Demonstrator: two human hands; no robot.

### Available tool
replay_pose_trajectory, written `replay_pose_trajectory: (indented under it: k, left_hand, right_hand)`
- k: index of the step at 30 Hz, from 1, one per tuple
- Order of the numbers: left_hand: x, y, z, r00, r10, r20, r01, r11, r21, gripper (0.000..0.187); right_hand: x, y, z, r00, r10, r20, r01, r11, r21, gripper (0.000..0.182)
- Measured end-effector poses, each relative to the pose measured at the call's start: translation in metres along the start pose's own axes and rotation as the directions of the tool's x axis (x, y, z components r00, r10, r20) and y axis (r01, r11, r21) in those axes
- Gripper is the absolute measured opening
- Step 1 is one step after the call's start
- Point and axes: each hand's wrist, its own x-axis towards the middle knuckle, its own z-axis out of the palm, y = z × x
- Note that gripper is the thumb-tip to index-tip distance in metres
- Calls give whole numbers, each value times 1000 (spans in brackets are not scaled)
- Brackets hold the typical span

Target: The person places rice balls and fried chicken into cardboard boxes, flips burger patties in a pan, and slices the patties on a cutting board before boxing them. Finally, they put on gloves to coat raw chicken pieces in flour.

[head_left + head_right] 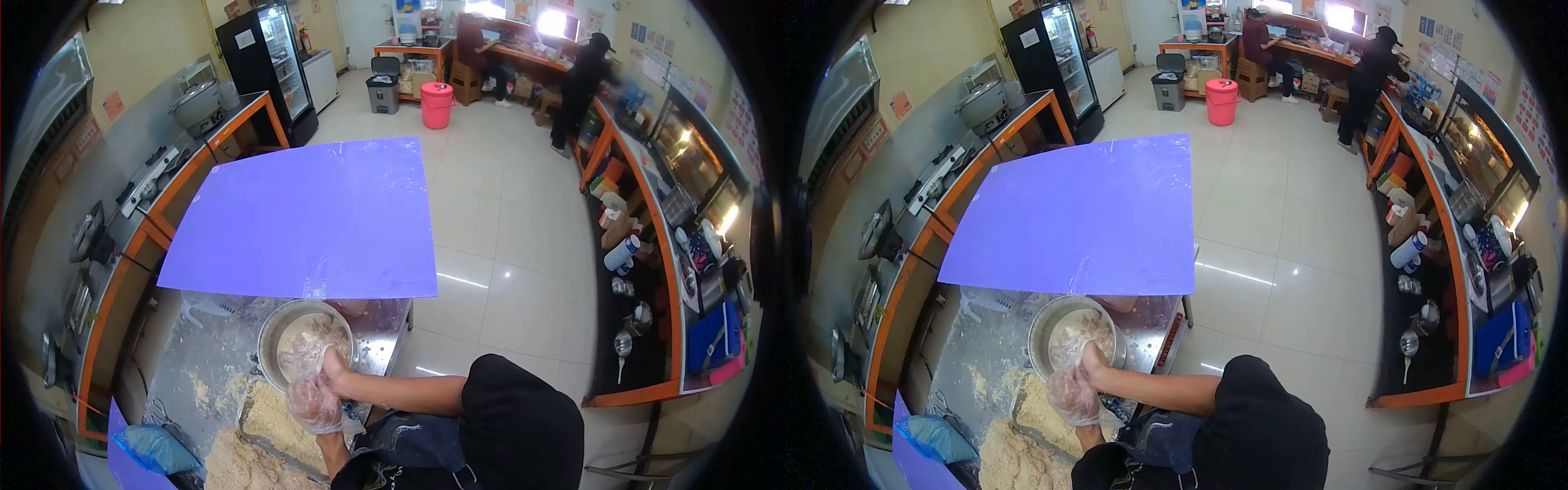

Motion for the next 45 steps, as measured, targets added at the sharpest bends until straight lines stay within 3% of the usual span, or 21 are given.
replay_pose_trajectory:
  k: [1, 4, 7, 10, 13, 16, 19, 20, 22, 25, 28, 31, 34, 36, 38, 39, 40, 41, 42, 43, 45]
  left_hand:
    - [1, 3, -1, 998, 51, -39, -51, 999, 10, 9]
    - [2, 1, -2, 999, 26, 31, -25, 1000, -10, 7]
    - [4, 2, -4, 999, 48, 9, -48, 999, 15, 7]
    - [17, 19, -13, 998, 2, -61, -5, 999, -40, 7]
    - [13, 11, -10, 999, -26, -44, 25, 999, -32, 8]
    - [4, 4, -4, 997, -12, -75, 13, 1000, 19, 10]
    - [-4, -14, -2, 994, -109, -9, 109, 993, 45, 14]
    - [-4, -19, -3, 987, -157, -19, 158, 985, 64, 14]
    - [-4, -25, -5, 967, -251, -38, 253, 962, 100, 15]
    - [-2, -34, -7, 959, -282, -37, 282, 959, 3, 14]
    - [3, -29, -9, 984, -175, 22, 176, 980, -92, 13]
    - [4, -26, -4, 998, -55, 30, 58, 994, -91, 11]
    - [20, 5, -19, 998, 51, -37, -56, 986, -155, 9]
    - [25, 21, -28, 996, 41, -75, -55, 980, -192, 10]
    - [20, 21, -29, 992, 48, -121, -70, 981, -181, 13]
    - [13, 15, -27, 989, 56, -139, -76, 987, -143, 15]
    - [13, 17, -31, 993, 31, -115, -48, 988, -149, 17]
    - [14, 18, -32, 997, 0, -83, -12, 989, -148, 19]
    - [13, 16, -30, 995, -7, -96, -5, 992, -124, 23]
    - [18, 18, -31, 998, -39, -53, 31, 990, -137, 23]
    - [20, 20, -28, 997, -77, -15, 75, 992, -104, 25]
  right_hand:
    - [-4, -3, 4, 998, -2, -69, 2, 1000, -10, 49]
    - [-30, -17, 30, 1000, -16, -10, 17, 994, 108, 48]
    - [-24, -15, 24, 998, 46, 46, -47, 999, 25, 40]
    - [3, -1, -1, 996, -33, 78, 52, 965, -256, 33]
    - [-4, -3, 1, 995, -88, 43, 96, 950, -296, 30]
    - [-10, -6, 7, 1000, 6, 31, 3, 966, -260, 27]
    - [-11, -5, 8, 993, 61, 98, -42, 982, -183, 21]
    - [-10, -9, 8, 987, -18, 162, 90, 890, -446, 19]
    - [-11, -21, 3, 936, -107, 336, 345, 476, -809, 16]
    - [-8, -24, -12, 795, -112, 597, 556, -261, -789, 14]
    - [-8, -33, -10, 683, 213, 698, 716, -381, -585, 12]
    - [20, -21, -33, 649, 210, 731, 733, -432, -526, 13]
    - [-11, -45, -9, 589, 81, 804, 741, -452, -497, 19]
    - [38, -23, -45, 574, -5, 819, 719, -475, -507, 31]
    - [18, -36, -17, 899, -47, 435, 398, -321, -859, 44]
    - [6, -42, -2, 977, -64, 201, 178, -263, -948, 51]
    - [2, -45, -1, 973, 14, 228, 221, 203, -954, 56]
    - [-1, -48, 1, 963, 93, 254, 93, 768, -633, 61]
    - [-5, -52, 2, 945, 170, 278, -99, 962, -253, 66]
    - [-10, -60, 9, 914, 188, 358, -96, 961, -261, 66]
    - [-16, -59, 14, 926, 191, 325, -144, 976, -164, 60]
